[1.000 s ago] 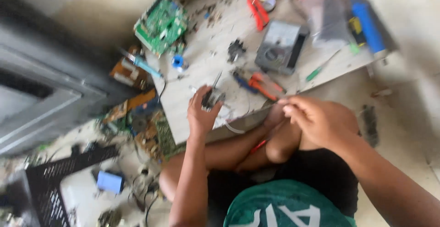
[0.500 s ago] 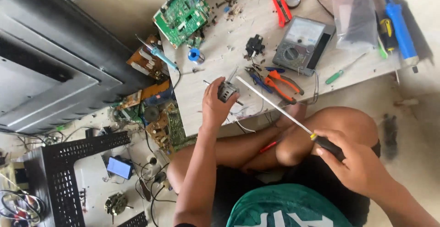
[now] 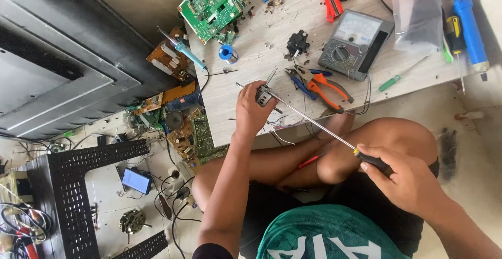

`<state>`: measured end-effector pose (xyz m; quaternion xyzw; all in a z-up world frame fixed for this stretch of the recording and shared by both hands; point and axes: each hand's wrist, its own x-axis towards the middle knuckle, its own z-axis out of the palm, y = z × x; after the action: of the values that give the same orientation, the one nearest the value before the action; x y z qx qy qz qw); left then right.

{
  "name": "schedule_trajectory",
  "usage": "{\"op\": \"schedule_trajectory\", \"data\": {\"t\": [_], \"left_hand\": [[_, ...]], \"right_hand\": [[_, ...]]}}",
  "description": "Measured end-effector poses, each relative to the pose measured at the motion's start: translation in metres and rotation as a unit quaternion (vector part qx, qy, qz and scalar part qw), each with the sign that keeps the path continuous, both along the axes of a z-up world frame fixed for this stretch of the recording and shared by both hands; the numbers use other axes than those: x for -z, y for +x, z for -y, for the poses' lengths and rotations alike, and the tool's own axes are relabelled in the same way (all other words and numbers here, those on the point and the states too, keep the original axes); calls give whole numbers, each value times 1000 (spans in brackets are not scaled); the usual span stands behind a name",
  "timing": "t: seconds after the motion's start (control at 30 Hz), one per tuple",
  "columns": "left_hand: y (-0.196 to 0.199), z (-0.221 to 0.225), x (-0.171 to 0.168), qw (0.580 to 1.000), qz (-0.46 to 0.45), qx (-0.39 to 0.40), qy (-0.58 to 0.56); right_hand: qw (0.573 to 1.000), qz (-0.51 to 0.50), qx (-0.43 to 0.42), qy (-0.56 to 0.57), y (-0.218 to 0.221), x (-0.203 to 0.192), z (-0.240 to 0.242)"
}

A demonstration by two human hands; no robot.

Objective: Repairing a small electric motor by fastening components with a screwdriver and applying liquid.

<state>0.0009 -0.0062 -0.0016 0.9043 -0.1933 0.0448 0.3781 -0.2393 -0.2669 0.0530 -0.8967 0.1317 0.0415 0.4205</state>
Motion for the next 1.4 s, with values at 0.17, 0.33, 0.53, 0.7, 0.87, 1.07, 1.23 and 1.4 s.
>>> {"op": "schedule_trajectory", "data": {"t": [0.17, 0.33, 0.53, 0.7, 0.87, 1.07, 1.23, 1.4], "left_hand": [[-4, 7, -2, 999, 35, -19, -10], [-5, 9, -2, 999, 15, -33, -24], [-5, 6, 0, 999, -1, -33, -23], [-2, -1, 11, 999, 43, -6, -26], [3, -1, 12, 999, -10, 9, -48], [2, -7, 24, 998, 33, -17, -43], [8, -15, 34, 999, 18, -35, -37], [4, -5, 40, 999, 45, -18, -5]], "right_hand": [[1000, -5, 9, 16, 0, 9, 0], [943, -83, 84, 310, 4, 33, 6], [996, 73, 30, -42, 11, -3, -8], [975, 136, -41, -168, 13, -4, -7], [900, -147, 95, 398, 28, 21, 22], [990, 47, -37, -131, 24, 0, -11], [996, -2, -15, -83, 33, 0, -15], [914, -187, 118, 339, 40, -13, 12]]}}
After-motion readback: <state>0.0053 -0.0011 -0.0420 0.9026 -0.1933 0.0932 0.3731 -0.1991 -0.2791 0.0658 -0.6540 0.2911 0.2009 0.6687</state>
